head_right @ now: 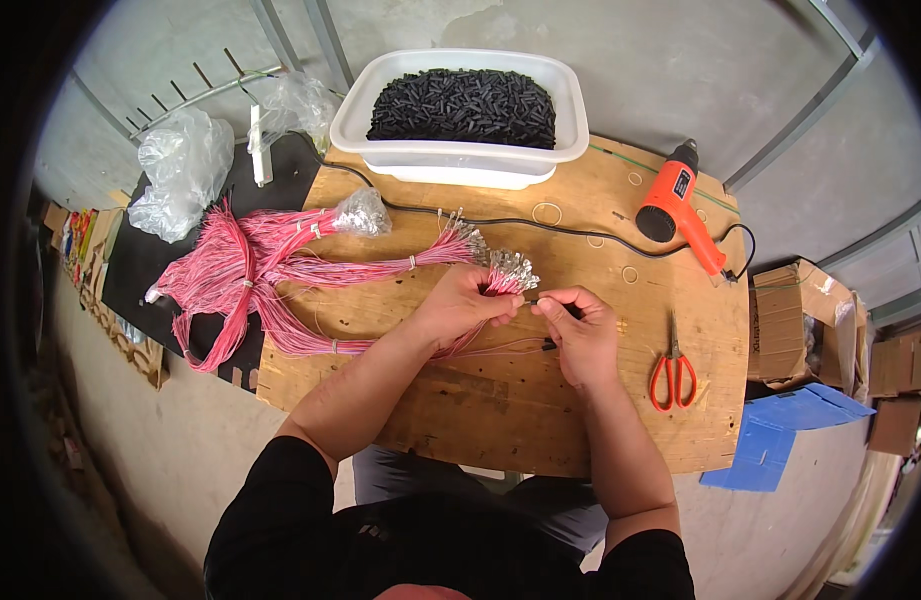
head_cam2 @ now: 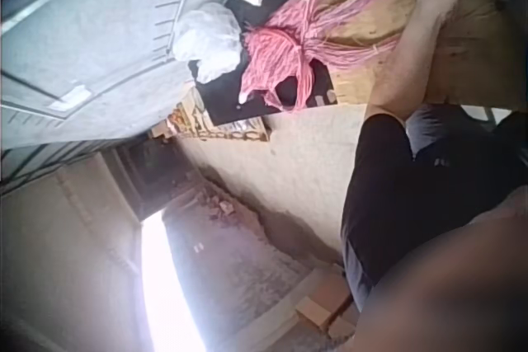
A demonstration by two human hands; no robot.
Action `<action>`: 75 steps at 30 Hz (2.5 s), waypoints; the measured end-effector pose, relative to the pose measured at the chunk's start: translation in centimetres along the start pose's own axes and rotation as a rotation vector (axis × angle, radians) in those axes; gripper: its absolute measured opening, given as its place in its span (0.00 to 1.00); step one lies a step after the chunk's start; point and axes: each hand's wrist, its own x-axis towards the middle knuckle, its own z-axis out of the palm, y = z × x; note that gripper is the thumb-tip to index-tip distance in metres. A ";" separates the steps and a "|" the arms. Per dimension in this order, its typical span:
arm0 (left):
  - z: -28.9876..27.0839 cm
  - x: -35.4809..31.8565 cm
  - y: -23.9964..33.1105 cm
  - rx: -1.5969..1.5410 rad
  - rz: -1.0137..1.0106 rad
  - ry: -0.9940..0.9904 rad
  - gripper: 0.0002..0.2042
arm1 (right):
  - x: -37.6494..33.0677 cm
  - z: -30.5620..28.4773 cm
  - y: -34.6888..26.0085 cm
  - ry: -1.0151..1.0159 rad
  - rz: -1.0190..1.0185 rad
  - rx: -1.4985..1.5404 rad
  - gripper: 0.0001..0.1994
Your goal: Slide heat shrink tubing onto the ends of individual wires within a bundle.
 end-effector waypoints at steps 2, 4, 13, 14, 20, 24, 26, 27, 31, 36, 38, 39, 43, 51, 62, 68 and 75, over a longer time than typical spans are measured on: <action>-0.3 0.1 0.2 -0.032 -0.080 -0.028 0.08 | 0.0 0.0 -0.1 0.005 0.006 0.015 0.04; -0.4 0.0 0.6 -0.012 -0.108 -0.033 0.08 | 0.1 -0.1 -0.3 0.009 0.002 0.013 0.03; -0.6 0.1 0.2 -0.008 -0.111 -0.052 0.08 | 0.3 -0.8 -1.0 -0.024 0.118 0.132 0.04; -0.5 0.0 0.2 -0.008 -0.112 -0.041 0.08 | 0.3 -0.8 -1.2 -0.048 0.182 0.236 0.05; -0.3 0.0 0.3 -0.001 -0.085 -0.054 0.08 | 0.5 -1.7 -1.0 -0.103 0.277 0.311 0.07; -0.5 0.1 0.0 0.010 -0.082 -0.074 0.09 | 0.5 -1.6 -0.6 -0.123 0.278 0.303 0.08; -0.6 0.1 -0.1 0.016 -0.077 -0.100 0.08 | 0.5 -1.5 -0.5 -0.127 0.271 0.273 0.08; -0.5 0.1 -0.1 0.017 -0.078 -0.101 0.08 | 0.5 -1.5 -0.5 -0.126 0.270 0.274 0.08; -0.5 0.1 -0.1 -0.005 -0.091 -0.084 0.09 | 0.4 -1.3 -1.1 -0.109 0.290 0.279 0.08; -0.4 0.1 0.2 0.010 -0.104 -0.085 0.09 | 0.4 -1.4 -0.7 -0.112 0.274 0.266 0.08; -0.3 -0.1 0.3 0.011 -0.116 -0.080 0.09 | 0.4 -1.4 -0.5 -0.112 0.264 0.236 0.08; -0.3 -0.1 0.2 0.011 -0.118 -0.082 0.09 | 0.4 -1.3 -0.6 -0.109 0.263 0.238 0.08; -0.3 -0.1 0.2 0.036 -0.122 -0.082 0.09 | 0.3 -1.3 -0.5 -0.099 0.260 0.232 0.07; -0.1 0.1 -0.1 0.323 -0.059 -0.167 0.11 | 1.0 -2.4 -2.0 0.014 0.207 0.261 0.07; 0.6 0.0 0.5 0.117 -0.154 -0.104 0.08 | 0.9 -3.1 -2.1 -0.023 0.248 0.095 0.08; 0.5 0.0 0.0 0.108 -0.164 -0.036 0.06 | 0.7 -4.0 -2.7 -0.047 0.033 -0.665 0.08; 0.4 0.1 0.1 0.218 -0.109 -0.069 0.06 | 0.0 -3.0 -3.0 -0.125 -0.086 -1.062 0.07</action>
